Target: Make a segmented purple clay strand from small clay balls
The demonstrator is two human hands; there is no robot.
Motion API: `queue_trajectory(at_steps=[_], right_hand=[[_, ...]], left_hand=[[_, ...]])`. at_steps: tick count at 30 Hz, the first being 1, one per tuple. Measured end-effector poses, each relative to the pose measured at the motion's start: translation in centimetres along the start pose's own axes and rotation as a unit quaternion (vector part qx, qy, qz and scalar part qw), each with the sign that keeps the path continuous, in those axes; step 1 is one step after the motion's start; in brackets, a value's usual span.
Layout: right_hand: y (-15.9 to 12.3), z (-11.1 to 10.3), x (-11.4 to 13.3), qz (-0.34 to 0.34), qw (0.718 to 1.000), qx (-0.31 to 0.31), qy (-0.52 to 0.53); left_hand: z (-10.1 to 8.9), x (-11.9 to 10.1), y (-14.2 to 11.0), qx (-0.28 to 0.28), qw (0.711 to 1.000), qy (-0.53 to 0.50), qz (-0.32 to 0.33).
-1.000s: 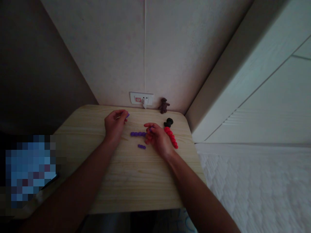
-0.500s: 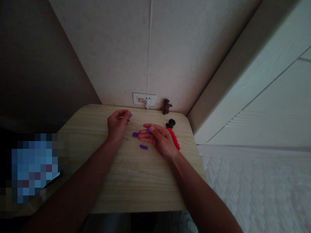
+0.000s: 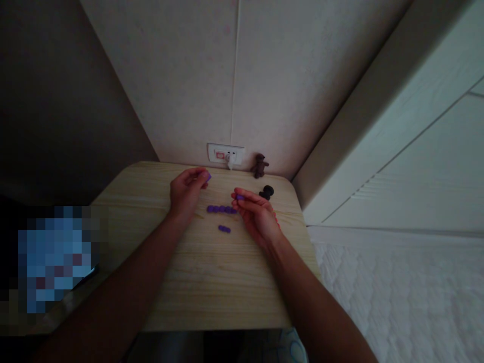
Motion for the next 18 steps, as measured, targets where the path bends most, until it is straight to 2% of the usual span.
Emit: queue_trajectory(at_steps=[5, 10, 14, 18], right_hand=[[0.1, -0.4, 0.6, -0.062, 0.997, -0.025, -0.047], [0.1, -0.2, 0.7, -0.068, 0.996, -0.022, -0.058], [0.1, -0.4, 0.8, -0.082, 0.992, -0.029, -0.086], [0.0, -0.5, 1.0, -0.130, 0.971, -0.032, -0.198]], left_hand=[[2.4, -0.2, -1.3, 0.148, 0.985, -0.084, -0.036], [3.8, -0.2, -2.8, 0.263, 0.956, -0.098, -0.087], [4.1, -0.3, -3.3, 0.296, 0.945, -0.104, -0.093], [4.0, -0.3, -3.3, 0.290, 0.948, -0.093, -0.090]])
Point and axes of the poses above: each hand's wrist, its own y-axis towards the middle knuckle, its own z-axis out of the palm, x = y × z, the point moved 6 cm from there along y, towards the middle knuckle, and after that the axes turned 2 degrees about x, right-handed, at the moved point
